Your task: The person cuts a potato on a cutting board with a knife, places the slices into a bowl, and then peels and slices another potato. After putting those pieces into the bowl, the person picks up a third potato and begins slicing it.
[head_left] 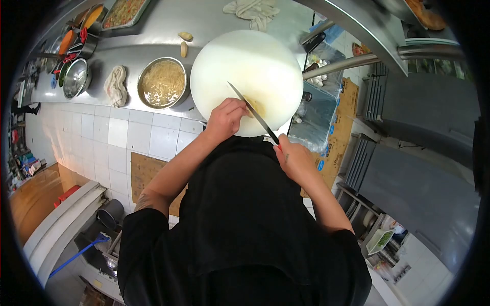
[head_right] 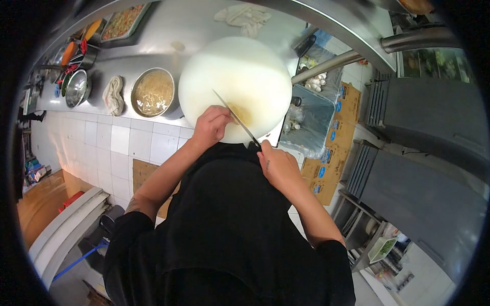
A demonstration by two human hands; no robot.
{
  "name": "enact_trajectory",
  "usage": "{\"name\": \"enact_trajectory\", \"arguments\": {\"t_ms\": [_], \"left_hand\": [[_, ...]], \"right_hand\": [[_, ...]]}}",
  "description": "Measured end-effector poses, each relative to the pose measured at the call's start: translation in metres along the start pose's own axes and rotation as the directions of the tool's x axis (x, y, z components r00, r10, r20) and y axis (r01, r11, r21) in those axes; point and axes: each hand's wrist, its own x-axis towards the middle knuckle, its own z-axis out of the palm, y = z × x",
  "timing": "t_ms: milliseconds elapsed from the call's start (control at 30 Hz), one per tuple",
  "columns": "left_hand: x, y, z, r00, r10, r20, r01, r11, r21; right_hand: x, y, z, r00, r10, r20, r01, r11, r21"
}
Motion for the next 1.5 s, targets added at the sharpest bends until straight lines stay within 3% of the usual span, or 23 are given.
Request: {"name": "enact_trajectory", "arguments": {"t_ms": [100,367,767,967,1100,1167,1500], "left_hand": [[0.001,-0.001,0.001,1.000,0.004,0.002,-0.004,1.000,-0.003],[0.001,-0.002,-0.005,0.999,-0.036,0.004,0.036,0.998,-0.042],[0.001,0.000,-0.001,1.000,-0.025,0.010,0.025,1.000,0.014],[0.001,0.000,-0.002,0.999,-0.037,0.009,0.037,0.999,0.003],[-0.002,-0.002,-0.001,1.000,-0.023,0.012,0.023,1.000,-0.001],[0.000,-0.002,-0.001,0.999,-0.029,0.015,0.028,1.000,0.013],[0.001,0.001,0.000,0.999,-0.032,-0.013,0.032,0.999,0.001]], "right_hand": [[-0.006,0.001,-0.001,0.997,0.052,0.062,-0.051,0.999,-0.005],[0.057,0.001,0.035,1.000,0.008,-0.006,-0.008,0.998,0.065],[-0.017,-0.002,-0.007,0.999,0.028,0.021,-0.029,1.000,0.010],[0.037,0.012,0.046,0.999,0.015,-0.033,-0.012,0.995,0.098],[0.049,0.000,0.029,0.994,-0.039,-0.100,0.049,0.994,0.093],[0.036,-0.008,0.010,1.000,0.004,-0.016,-0.002,0.997,0.072],[-0.003,-0.004,0.000,0.998,0.039,0.044,-0.039,0.999,0.008]]}}
